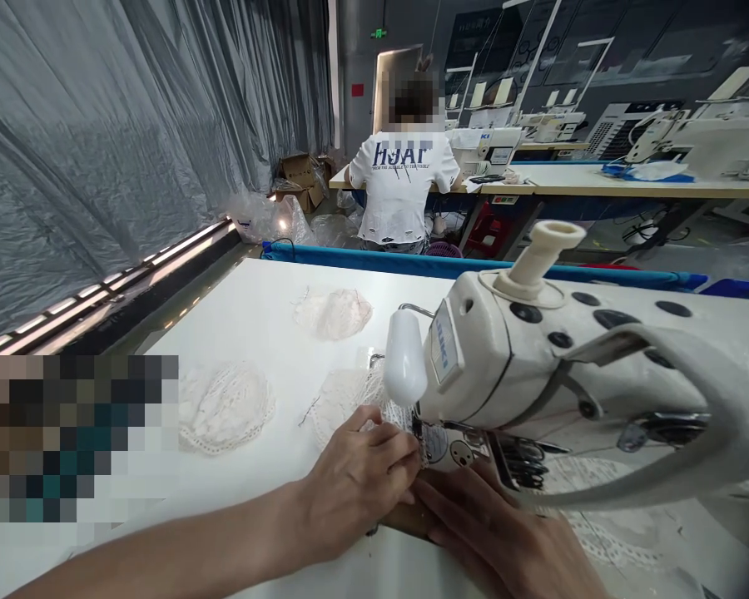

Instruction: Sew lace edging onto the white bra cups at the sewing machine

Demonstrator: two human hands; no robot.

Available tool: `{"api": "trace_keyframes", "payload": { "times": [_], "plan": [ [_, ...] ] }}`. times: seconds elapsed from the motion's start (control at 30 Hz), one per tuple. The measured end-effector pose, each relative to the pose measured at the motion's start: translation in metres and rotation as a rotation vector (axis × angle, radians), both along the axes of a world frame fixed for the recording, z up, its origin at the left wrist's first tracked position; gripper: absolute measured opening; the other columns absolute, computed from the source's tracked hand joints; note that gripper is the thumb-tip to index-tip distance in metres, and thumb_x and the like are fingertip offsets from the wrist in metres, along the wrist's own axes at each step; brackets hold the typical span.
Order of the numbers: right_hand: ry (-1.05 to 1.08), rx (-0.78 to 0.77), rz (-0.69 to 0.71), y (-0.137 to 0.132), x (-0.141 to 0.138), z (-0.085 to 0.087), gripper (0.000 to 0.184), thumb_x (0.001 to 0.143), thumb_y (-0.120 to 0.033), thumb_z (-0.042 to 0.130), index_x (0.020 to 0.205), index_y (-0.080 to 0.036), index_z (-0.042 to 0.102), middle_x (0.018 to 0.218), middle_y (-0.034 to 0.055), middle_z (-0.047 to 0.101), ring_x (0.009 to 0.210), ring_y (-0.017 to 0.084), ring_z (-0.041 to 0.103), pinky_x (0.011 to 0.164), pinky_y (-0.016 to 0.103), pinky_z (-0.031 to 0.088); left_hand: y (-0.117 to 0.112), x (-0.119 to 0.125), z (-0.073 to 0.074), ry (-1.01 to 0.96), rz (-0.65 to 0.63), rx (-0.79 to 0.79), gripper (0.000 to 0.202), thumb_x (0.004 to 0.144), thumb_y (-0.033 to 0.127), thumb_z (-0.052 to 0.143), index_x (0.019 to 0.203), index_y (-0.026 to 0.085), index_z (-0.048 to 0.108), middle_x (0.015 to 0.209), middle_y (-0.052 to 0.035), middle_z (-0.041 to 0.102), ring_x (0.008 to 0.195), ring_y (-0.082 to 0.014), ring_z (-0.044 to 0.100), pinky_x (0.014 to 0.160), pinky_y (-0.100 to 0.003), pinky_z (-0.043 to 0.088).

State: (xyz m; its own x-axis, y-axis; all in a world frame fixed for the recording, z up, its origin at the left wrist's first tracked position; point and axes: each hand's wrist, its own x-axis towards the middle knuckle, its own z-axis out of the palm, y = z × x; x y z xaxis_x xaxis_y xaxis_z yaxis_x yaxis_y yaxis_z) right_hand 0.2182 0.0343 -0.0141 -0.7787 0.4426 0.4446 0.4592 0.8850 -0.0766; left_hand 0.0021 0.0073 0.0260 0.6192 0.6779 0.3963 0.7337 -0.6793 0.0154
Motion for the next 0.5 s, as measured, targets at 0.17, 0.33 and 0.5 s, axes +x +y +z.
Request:
{"api": "trace_keyframes", "payload": {
  "times": [0.17,0.33,0.5],
  "plan": [
    [0.059,0.031,0.032,0.0015,-0.0001,0.0023,0.027,0.094,-0.022,0.047,0.116,-0.028,0.063,0.098,0.0031,0.074,0.093,0.019,0.067,0.070,0.027,0.053,-0.0032,0.0046,0.0025,0.035,0.046,0.064,0.014,0.090,0.018,0.053,0.101,0.010,0.057,0.093,-0.0035,0.065,0.084,-0.0131,0.060,0.083,-0.032,0.041],
    [0.016,0.032,0.014,0.0019,-0.0010,0.0053,0.028,0.092,-0.021,0.049,0.113,-0.031,0.065,0.106,0.0036,0.072,0.094,0.020,0.068,0.071,0.029,0.055,-0.0042,0.0056,-0.0008,0.076,0.070,0.084,0.019,0.089,0.017,0.054,0.106,0.008,0.057,0.094,-0.0049,0.065,0.087,-0.0156,0.060,0.088,-0.034,0.041],
    [-0.018,0.062,0.000,0.0012,-0.0009,0.0033,0.031,0.094,-0.022,0.046,0.119,-0.030,0.062,0.112,0.0046,0.070,0.100,0.022,0.066,0.072,0.032,0.056,-0.0040,0.0047,-0.0003,0.073,0.053,0.078,0.017,0.089,0.014,0.053,0.105,0.008,0.058,0.093,-0.0043,0.066,0.085,-0.0149,0.060,0.086,-0.034,0.042]
  ]
}}
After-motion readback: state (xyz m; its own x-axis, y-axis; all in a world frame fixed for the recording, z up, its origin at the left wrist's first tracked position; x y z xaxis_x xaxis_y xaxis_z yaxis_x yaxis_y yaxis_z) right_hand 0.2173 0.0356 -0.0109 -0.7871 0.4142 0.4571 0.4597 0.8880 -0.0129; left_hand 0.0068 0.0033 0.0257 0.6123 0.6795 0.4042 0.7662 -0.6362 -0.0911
